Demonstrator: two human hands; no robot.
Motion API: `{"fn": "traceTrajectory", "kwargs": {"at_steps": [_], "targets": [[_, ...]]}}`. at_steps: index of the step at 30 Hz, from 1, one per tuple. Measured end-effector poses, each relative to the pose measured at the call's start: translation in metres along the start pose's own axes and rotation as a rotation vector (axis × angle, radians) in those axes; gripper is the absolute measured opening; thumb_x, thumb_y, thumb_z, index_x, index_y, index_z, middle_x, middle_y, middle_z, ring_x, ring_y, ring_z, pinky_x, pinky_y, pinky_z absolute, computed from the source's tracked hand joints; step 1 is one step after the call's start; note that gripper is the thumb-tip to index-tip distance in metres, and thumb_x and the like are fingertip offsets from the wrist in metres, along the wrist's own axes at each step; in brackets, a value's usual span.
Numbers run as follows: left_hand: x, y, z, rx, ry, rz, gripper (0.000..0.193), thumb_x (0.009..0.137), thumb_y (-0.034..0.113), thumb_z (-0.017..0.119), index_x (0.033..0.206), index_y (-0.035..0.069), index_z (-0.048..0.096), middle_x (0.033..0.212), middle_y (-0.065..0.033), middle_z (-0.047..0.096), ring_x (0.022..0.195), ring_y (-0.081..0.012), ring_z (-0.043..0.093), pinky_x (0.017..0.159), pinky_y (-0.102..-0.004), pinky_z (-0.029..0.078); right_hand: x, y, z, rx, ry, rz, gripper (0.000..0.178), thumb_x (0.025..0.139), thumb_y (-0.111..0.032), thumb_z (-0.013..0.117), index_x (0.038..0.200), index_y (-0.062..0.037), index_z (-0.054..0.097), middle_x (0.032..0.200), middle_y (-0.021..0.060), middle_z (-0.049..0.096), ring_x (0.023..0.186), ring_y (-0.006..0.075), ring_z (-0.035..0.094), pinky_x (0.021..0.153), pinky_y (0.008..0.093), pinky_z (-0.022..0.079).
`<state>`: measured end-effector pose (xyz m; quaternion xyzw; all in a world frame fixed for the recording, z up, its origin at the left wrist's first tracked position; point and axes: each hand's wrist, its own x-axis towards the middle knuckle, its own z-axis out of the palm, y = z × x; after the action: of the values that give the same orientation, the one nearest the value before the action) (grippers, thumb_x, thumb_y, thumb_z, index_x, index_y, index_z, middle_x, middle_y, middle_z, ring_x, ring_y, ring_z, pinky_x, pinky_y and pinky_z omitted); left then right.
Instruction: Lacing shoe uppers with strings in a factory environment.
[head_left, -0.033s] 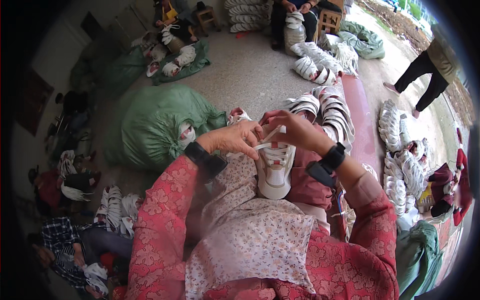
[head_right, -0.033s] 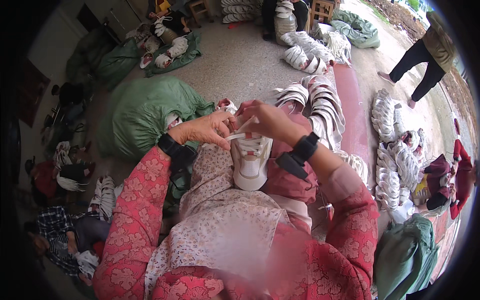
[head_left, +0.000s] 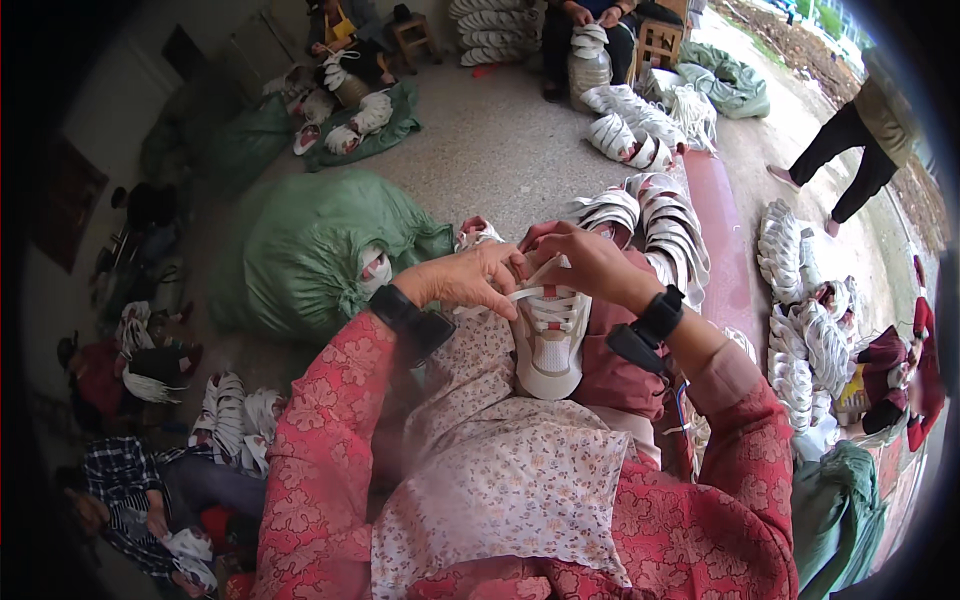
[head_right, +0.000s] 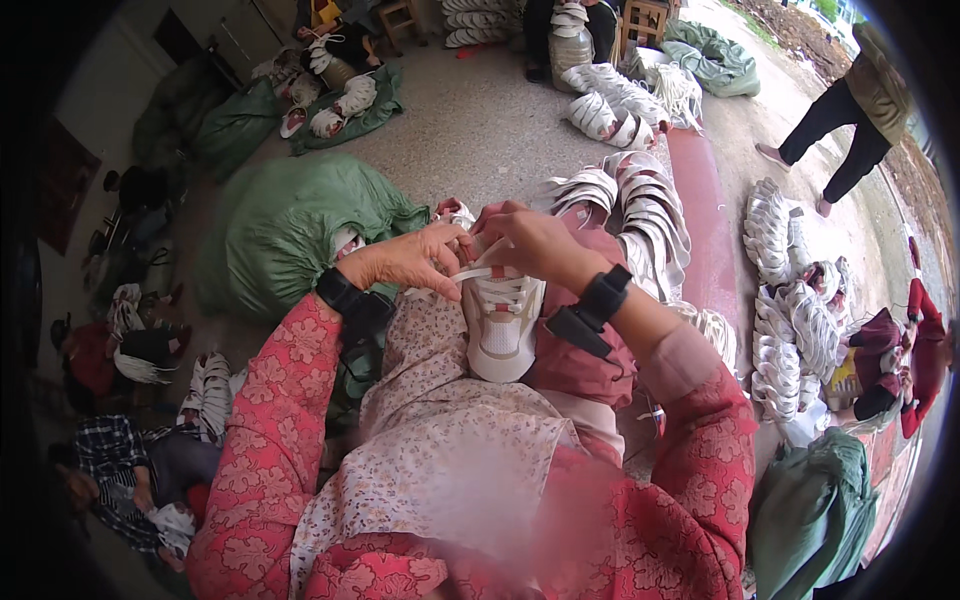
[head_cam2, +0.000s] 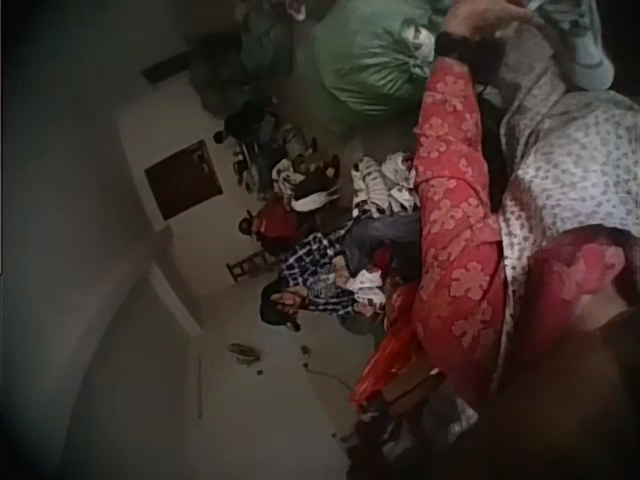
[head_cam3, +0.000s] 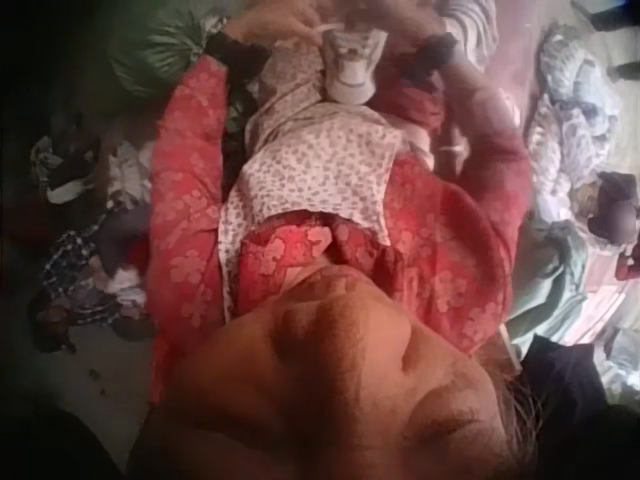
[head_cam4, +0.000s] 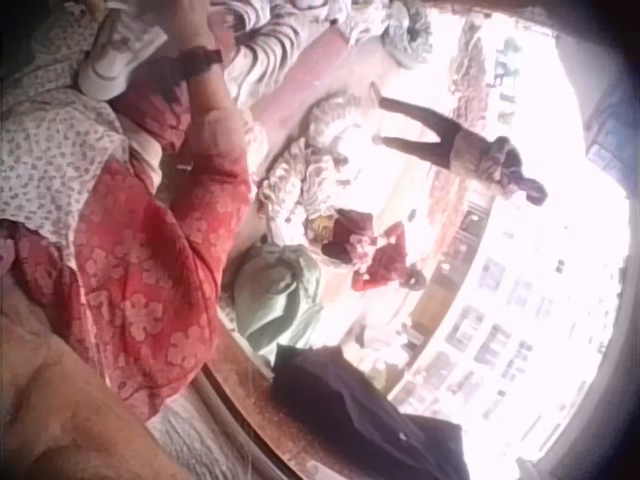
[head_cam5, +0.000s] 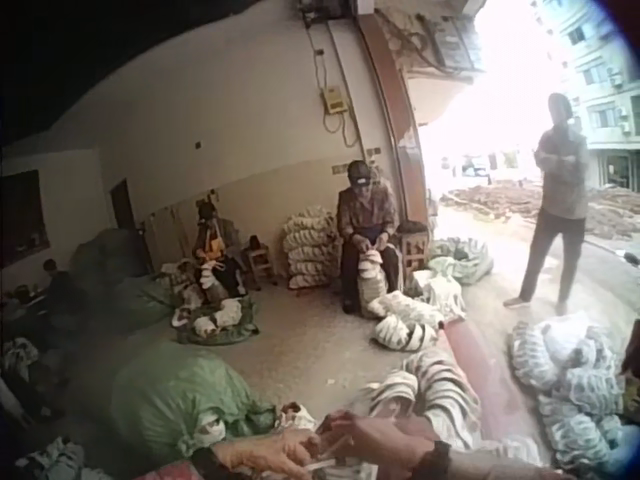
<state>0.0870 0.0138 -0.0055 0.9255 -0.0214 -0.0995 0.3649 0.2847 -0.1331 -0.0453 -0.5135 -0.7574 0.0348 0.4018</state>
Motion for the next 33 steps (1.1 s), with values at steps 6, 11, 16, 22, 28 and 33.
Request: {"fn": "traceTrajectory", "kwargs": {"at_steps": [6,11,16,22,28,33], "targets": [[-0.001,-0.005,-0.002,-0.11,-0.028,-0.049,0.025,0.071,0.032,0.082,0.074,0.008,0.075,0.12,-0.0051,0.05,0.119,-0.0223,0.042,0.103,-0.0374,0.033,0.003,0.001,-0.009,-0.099,-0.338,0.233,0.01,0.082,-0.015,0.065,0.084,-0.0059,0.062,0.087,0.0108,0.063,0.08,0.0307,0.063,0.068,0.039,0.05],[-0.003,-0.011,0.0,-0.194,-0.033,-0.13,0.024,0.07,0.029,0.084,0.075,0.007,0.075,0.117,-0.0049,0.05,0.117,-0.0216,0.045,0.1,-0.035,0.036,-0.01,0.036,-0.075,-0.489,-0.08,0.344,0.014,0.09,-0.017,0.058,0.087,-0.0042,0.06,0.085,0.0129,0.06,0.076,0.0326,0.06,0.067,0.0405,0.047],[0.007,-0.009,0.0,-0.156,-0.03,-0.051,0.025,0.069,0.027,0.085,0.079,0.006,0.075,0.113,-0.0037,0.05,0.111,-0.0203,0.049,0.095,-0.032,0.04,-0.076,0.077,-0.178,-0.688,0.329,0.669,0.015,0.091,-0.024,0.063,0.093,-0.0091,0.064,0.093,0.0113,0.067,0.082,0.0325,0.065,0.069,0.0414,0.048],[0.005,-0.007,0.01,-0.194,0.082,-0.038,0.049,0.07,0.023,0.084,0.112,0.009,0.064,0.109,-0.0032,0.051,0.095,-0.0166,0.053,0.085,-0.0276,0.043,-0.11,0.057,-0.201,-0.762,0.392,0.771,0.021,0.091,-0.029,0.063,0.095,-0.008,0.064,0.091,0.0123,0.068,0.084,0.032,0.066,0.071,0.0397,0.048],[0.009,0.002,0.011,-0.339,0.114,-0.073,0.064,0.072,0.02,0.082,0.126,0.013,0.049,0.101,-0.0015,0.051,0.088,-0.0112,0.048,0.078,-0.0263,0.043,-0.14,0.068,-0.197,-0.679,0.443,0.817,0.023,0.092,-0.027,0.062,0.099,-0.0054,0.064,0.088,0.0139,0.069,0.081,0.0298,0.066,0.071,0.0389,0.048],[0.009,-0.001,0.014,-0.184,0.296,-0.039,0.033,0.079,0.012,0.074,0.109,0.005,0.062,0.093,0.0001,0.063,0.082,-0.008,0.055,0.075,-0.0254,0.046,-0.127,0.032,-0.186,0.586,0.28,1.138,0.02,0.097,-0.022,0.057,0.092,-0.0029,0.061,0.061,-0.0035,0.045,0.049,0.0061,0.038,0.047,0.0244,0.03]]}}
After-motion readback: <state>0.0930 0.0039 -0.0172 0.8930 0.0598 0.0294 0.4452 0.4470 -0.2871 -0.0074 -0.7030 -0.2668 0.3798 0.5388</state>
